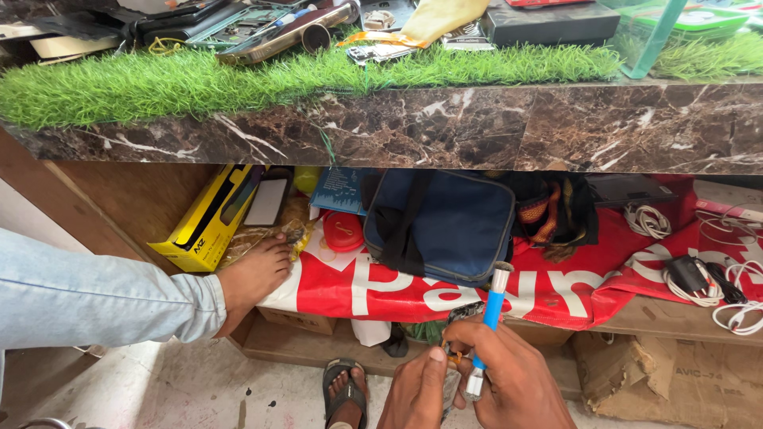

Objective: The person repairs a disassembled smartphone, holding the open phone in one hand and using a blue-handled screwdriver to work on its internal components. They flip the phone over to work on the screen side, then continue prying and adjusting parts inside the phone body.

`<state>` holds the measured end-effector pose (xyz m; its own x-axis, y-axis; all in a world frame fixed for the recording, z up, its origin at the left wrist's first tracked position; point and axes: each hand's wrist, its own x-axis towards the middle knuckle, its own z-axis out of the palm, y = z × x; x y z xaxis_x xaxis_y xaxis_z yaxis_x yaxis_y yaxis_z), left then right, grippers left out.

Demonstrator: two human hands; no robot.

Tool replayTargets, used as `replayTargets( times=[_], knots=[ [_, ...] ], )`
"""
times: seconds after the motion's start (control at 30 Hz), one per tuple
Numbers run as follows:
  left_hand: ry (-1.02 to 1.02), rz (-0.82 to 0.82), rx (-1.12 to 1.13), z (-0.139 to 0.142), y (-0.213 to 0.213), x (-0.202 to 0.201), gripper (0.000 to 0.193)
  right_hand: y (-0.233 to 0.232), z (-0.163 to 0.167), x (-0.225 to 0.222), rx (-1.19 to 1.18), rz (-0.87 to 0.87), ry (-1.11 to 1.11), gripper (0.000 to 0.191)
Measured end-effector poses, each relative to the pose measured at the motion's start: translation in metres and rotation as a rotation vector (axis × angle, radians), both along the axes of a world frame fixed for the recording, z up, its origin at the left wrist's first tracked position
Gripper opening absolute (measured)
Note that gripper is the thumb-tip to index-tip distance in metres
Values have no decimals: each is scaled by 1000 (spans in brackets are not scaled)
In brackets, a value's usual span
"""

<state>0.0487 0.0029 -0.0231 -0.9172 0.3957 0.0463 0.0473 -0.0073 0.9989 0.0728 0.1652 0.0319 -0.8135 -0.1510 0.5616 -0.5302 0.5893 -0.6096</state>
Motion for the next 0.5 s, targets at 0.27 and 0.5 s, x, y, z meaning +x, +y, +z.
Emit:
replayTargets(
  times=[0.27,0.5],
  knots=[
    [1144,441,-354,-52,-1,14,38,3,-2,1,-21,-1,-14,54],
    [304,207,137,-76,17,10,48,-4,-5,2,-267,-135,-2,42]
  ],
)
